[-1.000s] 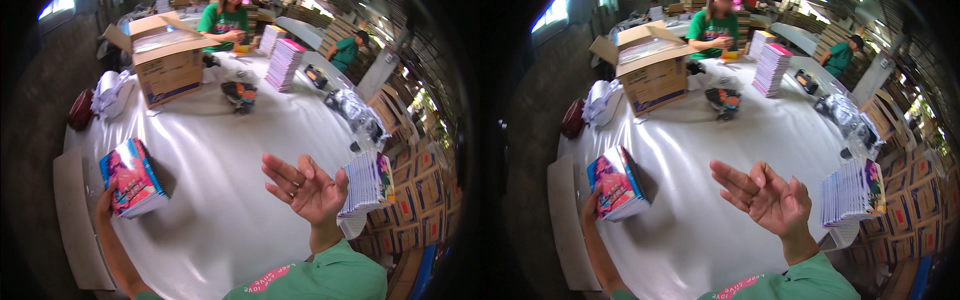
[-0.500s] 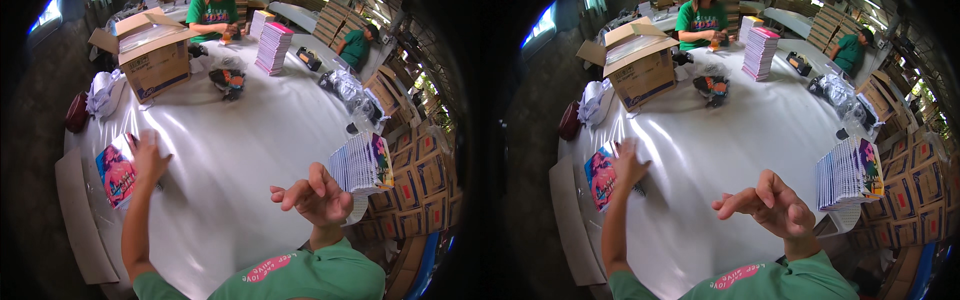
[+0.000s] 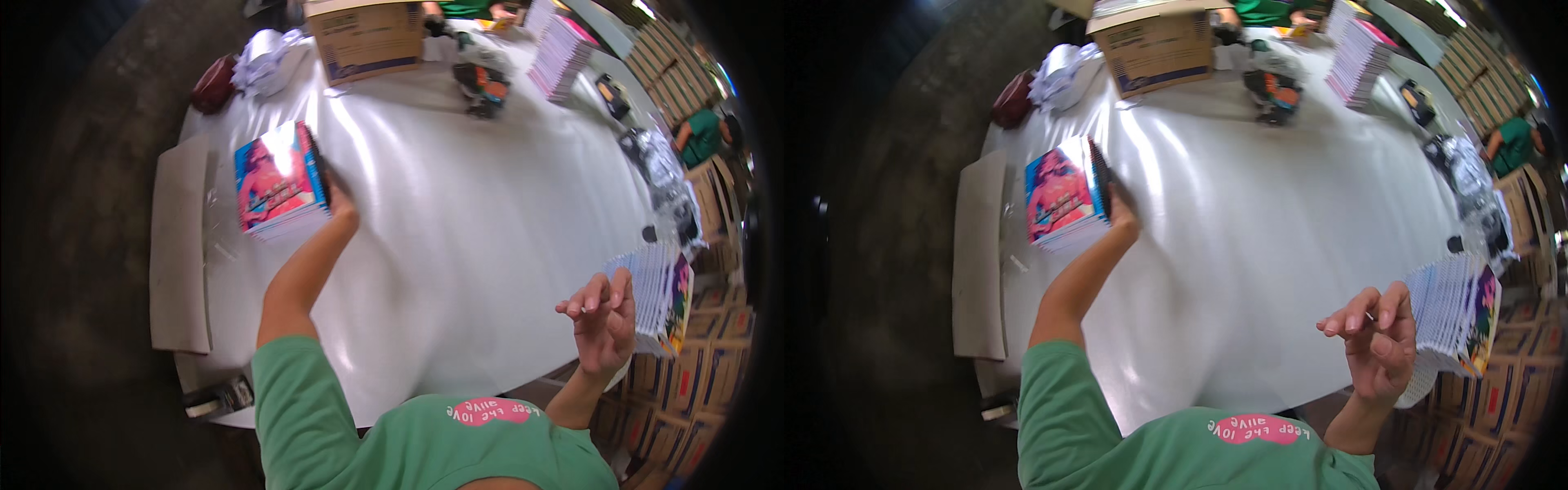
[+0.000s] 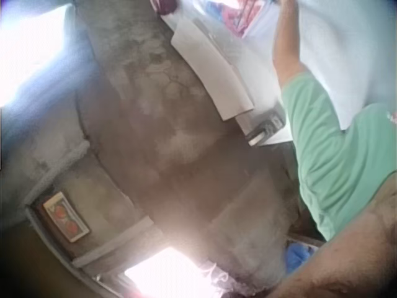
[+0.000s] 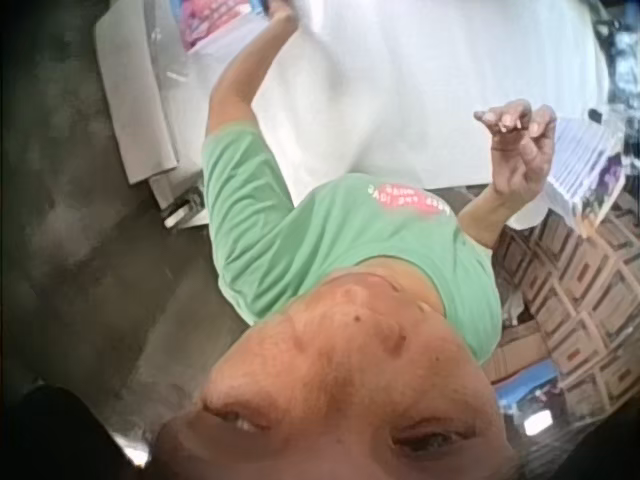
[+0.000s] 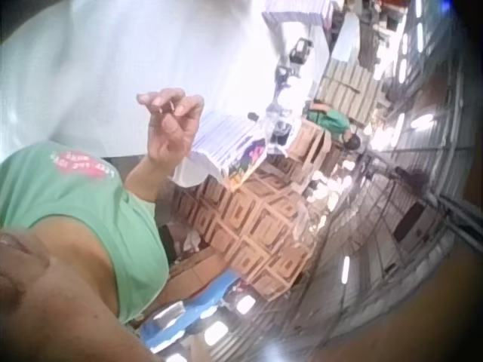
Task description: The person uses pliers to trim the wire coils on a stack of notebooks, then organizes and sorts stacks of finished notebooks by their cover designs before placing some into a cardboard box.
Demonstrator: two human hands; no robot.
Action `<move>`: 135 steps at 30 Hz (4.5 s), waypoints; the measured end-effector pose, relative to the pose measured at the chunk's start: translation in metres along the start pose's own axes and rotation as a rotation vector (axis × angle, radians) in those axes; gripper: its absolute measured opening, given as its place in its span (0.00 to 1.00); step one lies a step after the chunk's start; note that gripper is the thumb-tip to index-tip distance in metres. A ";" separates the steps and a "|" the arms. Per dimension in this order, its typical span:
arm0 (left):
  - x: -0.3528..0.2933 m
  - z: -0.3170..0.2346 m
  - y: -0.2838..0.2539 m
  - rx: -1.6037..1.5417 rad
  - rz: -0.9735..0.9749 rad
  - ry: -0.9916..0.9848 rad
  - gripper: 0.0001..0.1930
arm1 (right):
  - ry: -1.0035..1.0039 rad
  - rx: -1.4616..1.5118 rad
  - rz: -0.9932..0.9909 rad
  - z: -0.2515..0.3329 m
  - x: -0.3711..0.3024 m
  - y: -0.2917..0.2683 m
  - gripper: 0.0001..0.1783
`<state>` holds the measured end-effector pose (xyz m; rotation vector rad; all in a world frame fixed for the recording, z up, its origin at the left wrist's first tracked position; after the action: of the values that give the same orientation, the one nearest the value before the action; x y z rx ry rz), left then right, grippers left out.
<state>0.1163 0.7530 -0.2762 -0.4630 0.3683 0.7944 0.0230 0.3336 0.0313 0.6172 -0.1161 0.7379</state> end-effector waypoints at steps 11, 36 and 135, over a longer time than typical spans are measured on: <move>-0.073 0.051 -0.016 -0.415 -0.227 0.158 0.32 | 0.005 -0.148 -0.240 0.024 -0.040 -0.046 0.16; -0.123 0.115 -0.101 -1.321 -0.854 0.083 0.37 | -0.403 -1.091 -0.704 0.237 -0.162 -0.114 0.24; -0.376 -0.068 -0.020 -3.721 -0.132 1.289 0.41 | 0.695 0.468 -0.160 -0.012 -0.051 -0.001 0.20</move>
<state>-0.1215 0.4820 -0.1479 1.8714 0.3322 0.2073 -0.0161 0.3097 0.0049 0.7669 0.7573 0.7912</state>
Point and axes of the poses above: each hand's wrist, its own x-axis towards the middle knuckle, its own y-axis out of the palm, z = x × y, the point moved 6 cm from there along x, towards the middle knuckle, and after that the axes turned 10 degrees about z, right-handed, at the moved point
